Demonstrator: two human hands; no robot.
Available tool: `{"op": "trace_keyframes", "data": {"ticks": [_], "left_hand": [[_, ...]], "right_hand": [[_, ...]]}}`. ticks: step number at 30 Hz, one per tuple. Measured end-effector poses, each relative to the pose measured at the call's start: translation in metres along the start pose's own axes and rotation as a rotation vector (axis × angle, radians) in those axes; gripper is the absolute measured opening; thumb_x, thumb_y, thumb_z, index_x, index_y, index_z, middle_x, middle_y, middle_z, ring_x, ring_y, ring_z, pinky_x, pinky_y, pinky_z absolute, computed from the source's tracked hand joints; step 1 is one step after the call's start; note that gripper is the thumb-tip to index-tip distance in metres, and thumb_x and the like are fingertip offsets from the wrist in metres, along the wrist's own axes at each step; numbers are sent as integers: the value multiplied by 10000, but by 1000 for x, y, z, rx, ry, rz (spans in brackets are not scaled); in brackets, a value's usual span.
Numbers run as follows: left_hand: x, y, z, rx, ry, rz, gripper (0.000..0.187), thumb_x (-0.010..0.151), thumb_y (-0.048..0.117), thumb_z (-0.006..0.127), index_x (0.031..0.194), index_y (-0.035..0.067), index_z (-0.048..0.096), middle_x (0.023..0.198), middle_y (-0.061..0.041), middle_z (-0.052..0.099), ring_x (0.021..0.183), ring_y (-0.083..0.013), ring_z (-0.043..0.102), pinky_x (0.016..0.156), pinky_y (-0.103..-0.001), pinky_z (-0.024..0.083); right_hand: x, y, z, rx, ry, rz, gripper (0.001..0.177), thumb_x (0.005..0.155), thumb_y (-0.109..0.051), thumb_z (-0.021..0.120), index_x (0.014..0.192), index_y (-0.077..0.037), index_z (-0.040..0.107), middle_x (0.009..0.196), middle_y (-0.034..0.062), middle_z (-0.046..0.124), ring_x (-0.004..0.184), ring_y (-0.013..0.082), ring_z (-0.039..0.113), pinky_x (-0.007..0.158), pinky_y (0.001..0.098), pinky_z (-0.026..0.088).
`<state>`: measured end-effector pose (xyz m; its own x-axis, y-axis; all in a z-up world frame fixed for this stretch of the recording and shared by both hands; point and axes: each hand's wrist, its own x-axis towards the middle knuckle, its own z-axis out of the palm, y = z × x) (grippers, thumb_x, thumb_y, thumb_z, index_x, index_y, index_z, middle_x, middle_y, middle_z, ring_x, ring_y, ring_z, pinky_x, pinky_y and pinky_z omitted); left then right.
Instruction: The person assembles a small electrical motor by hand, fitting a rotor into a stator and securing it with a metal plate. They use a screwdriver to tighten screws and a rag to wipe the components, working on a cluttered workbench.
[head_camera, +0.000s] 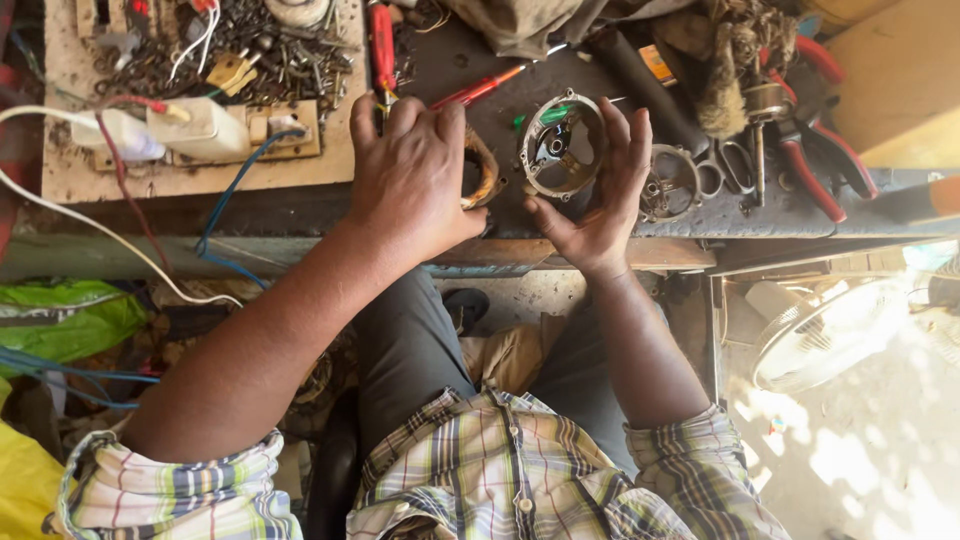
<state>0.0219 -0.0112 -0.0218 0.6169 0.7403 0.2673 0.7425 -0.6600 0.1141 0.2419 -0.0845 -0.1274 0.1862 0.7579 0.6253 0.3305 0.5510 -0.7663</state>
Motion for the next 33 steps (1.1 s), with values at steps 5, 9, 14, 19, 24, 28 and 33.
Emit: {"op": "trace_keyframes", "data": {"ticks": [5,9,14,19,24,28,33], "left_hand": [[5,1,5,13,-49,-7,1031,537,474,946,1297,-46,484,1064,-147,688,1152,-300,551,1091,-610,200],[5,1,8,41,-58,-2,1022,557,491,942,1300,-46,491,1067,-149,692,1155,-308,554,1098,-607,197],[9,3,10,82,-90,-8,987,566,495,936,1275,-42,507,1021,-170,700,1157,-316,558,1096,-593,203],[10,6,10,87,-130,-36,922,605,472,926,1253,-38,514,1010,-178,704,1175,-326,557,1099,-602,198],[18,7,9,81,-251,-110,907,638,497,916,1253,-29,507,1062,-189,706,1217,-331,544,1121,-638,176],[17,7,10,90,-247,-118,966,624,510,918,1299,-28,485,1132,-207,697,1252,-344,521,1111,-669,154],[14,7,9,68,-257,-128,1035,638,496,911,1410,-7,438,1253,-204,662,1321,-346,482,1131,-701,112]], "right_hand": [[-2,4,0,66,24,21,1239,902,-252,946,1668,-136,-22,1695,155,264,1524,262,363,1288,405,358],[-6,8,0,30,26,-8,1239,896,-233,942,1673,-158,-21,1698,144,262,1521,258,368,1283,397,355],[-6,13,2,-41,47,-98,1253,876,-190,931,1697,-178,-15,1688,137,252,1545,268,365,1265,396,344],[-5,13,0,-205,27,-202,1268,879,-197,955,1693,-157,-17,1670,165,260,1537,312,372,1284,423,389],[1,3,-3,-351,23,-280,1258,878,-223,970,1678,-125,4,1657,197,305,1540,376,409,1249,456,409],[2,0,-1,-380,47,-302,1264,844,-233,976,1670,-123,26,1641,193,315,1509,388,428,1255,488,404],[0,4,0,-182,72,-188,1281,879,-224,983,1688,-139,-8,1680,179,303,1507,334,431,1255,430,428]]}}
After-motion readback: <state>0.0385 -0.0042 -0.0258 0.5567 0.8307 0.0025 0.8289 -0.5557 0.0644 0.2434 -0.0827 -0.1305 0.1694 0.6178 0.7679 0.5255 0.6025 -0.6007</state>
